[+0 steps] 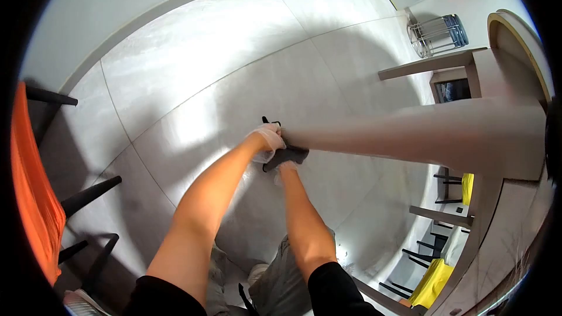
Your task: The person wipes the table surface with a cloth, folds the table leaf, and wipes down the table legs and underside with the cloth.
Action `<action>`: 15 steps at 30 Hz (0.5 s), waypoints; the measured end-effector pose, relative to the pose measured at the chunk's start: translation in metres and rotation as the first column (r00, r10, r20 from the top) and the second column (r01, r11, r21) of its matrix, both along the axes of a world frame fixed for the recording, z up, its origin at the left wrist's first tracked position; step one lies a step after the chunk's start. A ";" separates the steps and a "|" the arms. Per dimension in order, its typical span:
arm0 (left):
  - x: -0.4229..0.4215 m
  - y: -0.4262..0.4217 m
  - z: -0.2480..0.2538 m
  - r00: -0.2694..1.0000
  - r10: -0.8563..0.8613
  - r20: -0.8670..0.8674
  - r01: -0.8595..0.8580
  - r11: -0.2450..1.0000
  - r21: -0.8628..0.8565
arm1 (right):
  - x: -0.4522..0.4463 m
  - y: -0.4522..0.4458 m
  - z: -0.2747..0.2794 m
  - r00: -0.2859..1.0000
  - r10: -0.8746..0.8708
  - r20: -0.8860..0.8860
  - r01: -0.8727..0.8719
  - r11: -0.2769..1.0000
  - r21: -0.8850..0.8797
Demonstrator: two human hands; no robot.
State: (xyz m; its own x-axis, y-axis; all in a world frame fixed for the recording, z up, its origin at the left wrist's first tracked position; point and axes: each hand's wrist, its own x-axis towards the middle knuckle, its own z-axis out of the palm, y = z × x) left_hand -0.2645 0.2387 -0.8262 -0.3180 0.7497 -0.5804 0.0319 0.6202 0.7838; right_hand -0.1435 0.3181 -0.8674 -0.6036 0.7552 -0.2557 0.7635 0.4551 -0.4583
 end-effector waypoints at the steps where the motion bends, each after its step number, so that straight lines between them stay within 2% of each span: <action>1: -0.004 -0.003 0.013 1.000 0.010 0.019 -0.011 0.998 0.062 | 0.001 0.000 0.004 0.999 -0.003 -0.035 0.003 1.000 -0.018; 5: -0.016 -0.015 0.048 0.989 -0.083 -0.123 0.101 0.984 0.148 | -0.003 0.004 0.022 0.970 -0.060 -0.237 0.037 0.994 -0.100; 7: -0.015 -0.021 0.077 0.994 -0.050 -0.094 0.066 0.982 0.178 | -0.004 0.007 0.032 0.922 -0.129 -0.365 0.065 0.981 -0.184; 8: -0.012 -0.022 0.090 0.997 -0.033 -0.076 0.047 0.980 0.192 | -0.003 0.009 0.038 0.885 -0.177 -0.431 0.080 0.969 -0.234; 11: -0.008 -0.019 0.115 0.985 -0.025 -0.171 0.050 0.989 0.140 | -0.002 0.011 0.053 0.720 -0.331 -0.609 0.083 0.914 -0.398; 15: -0.003 -0.024 0.161 0.973 -0.009 -0.229 0.047 0.986 0.161 | -0.005 0.012 0.078 0.484 -0.454 -0.748 0.005 0.856 -0.517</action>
